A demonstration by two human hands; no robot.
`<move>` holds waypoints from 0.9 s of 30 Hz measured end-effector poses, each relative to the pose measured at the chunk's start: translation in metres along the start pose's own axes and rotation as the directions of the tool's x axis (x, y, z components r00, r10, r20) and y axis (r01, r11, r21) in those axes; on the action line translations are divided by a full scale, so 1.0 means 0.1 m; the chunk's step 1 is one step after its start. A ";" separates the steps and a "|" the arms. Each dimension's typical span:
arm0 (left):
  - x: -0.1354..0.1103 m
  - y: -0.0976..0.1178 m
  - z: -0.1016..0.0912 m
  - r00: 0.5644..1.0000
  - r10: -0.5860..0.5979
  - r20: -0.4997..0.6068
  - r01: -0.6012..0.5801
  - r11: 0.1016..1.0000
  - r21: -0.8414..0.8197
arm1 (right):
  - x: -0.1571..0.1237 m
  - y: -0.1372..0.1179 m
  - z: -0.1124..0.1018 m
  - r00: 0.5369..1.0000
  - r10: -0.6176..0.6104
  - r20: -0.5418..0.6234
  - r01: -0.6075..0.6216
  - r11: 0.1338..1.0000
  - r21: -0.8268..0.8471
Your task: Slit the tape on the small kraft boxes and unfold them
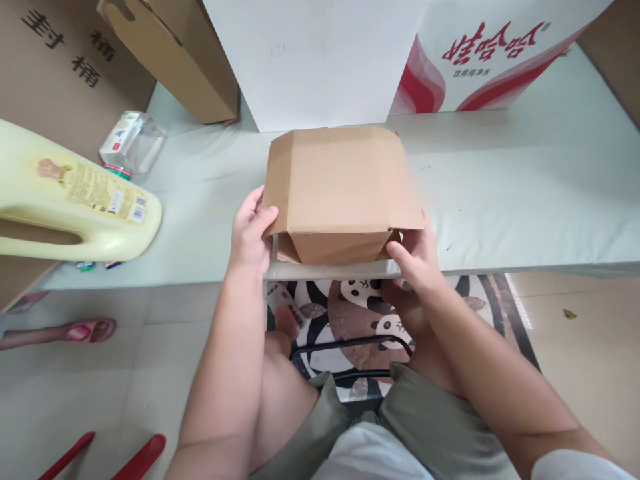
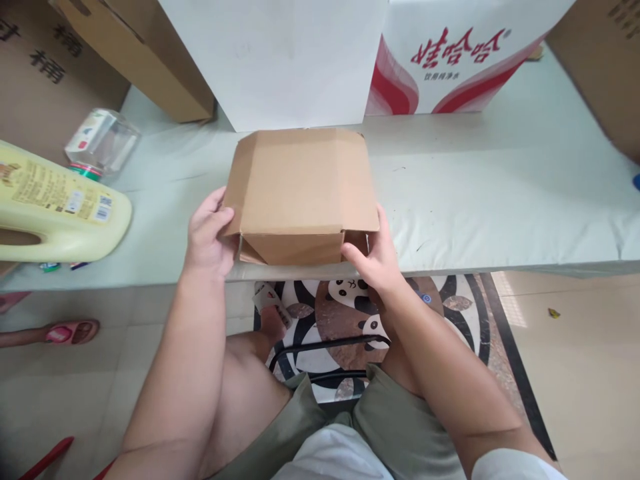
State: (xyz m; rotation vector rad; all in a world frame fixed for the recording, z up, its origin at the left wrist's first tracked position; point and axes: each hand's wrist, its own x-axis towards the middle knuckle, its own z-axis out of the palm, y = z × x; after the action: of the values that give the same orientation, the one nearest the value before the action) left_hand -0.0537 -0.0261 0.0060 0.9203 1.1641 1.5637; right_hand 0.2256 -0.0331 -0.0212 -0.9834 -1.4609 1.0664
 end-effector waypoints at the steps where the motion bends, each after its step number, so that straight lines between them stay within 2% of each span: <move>1: 0.00 0.00 0.00 1.000 -0.006 0.009 0.006 1.000 -0.008 | 0.01 0.00 0.01 1.000 0.010 -0.009 -0.009 1.000 0.004; 4: 0.02 -0.02 -0.01 0.999 -0.003 0.048 0.004 0.999 -0.035 | 0.08 0.00 0.02 0.997 0.054 -0.051 -0.054 0.998 0.016; 7: 0.05 -0.04 -0.01 0.997 0.023 0.072 -0.024 1.000 0.012 | 0.13 -0.01 0.02 0.990 0.094 -0.101 -0.098 0.994 -0.038; 11: 0.09 -0.09 -0.03 0.996 0.092 0.023 -0.095 0.978 0.186 | 0.15 0.01 0.02 0.975 0.096 -0.200 -0.119 0.987 -0.106; 16: 0.07 -0.13 -0.10 0.982 0.180 -0.053 -0.154 0.935 0.318 | 0.11 -0.04 0.00 0.972 0.085 -0.217 -0.109 0.989 -0.101; 18: 0.04 -0.12 -0.12 0.979 0.193 -0.068 -0.162 0.934 0.317 | 0.10 -0.06 -0.01 0.969 0.086 -0.233 -0.105 0.992 -0.068; 21: 0.01 -0.11 -0.15 0.981 0.184 -0.063 -0.166 0.961 0.223 | 0.10 -0.04 -0.03 0.950 0.168 -0.261 -0.166 0.986 0.029; 24: 0.05 -0.11 -0.19 0.985 0.133 -0.110 -0.118 0.984 0.134 | 0.13 -0.01 -0.04 0.898 0.232 -0.373 -0.193 0.971 0.139; 27: 0.08 -0.09 -0.21 0.981 0.127 -0.148 -0.101 0.980 0.173 | 0.16 -0.01 -0.06 0.865 0.235 -0.444 -0.168 0.968 0.184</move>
State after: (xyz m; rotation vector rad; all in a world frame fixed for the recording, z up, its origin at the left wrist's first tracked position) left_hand -0.0734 -0.0226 -0.0085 1.0004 1.3907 1.6761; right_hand 0.2290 -0.0178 -0.0160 -1.2117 -0.8933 0.9791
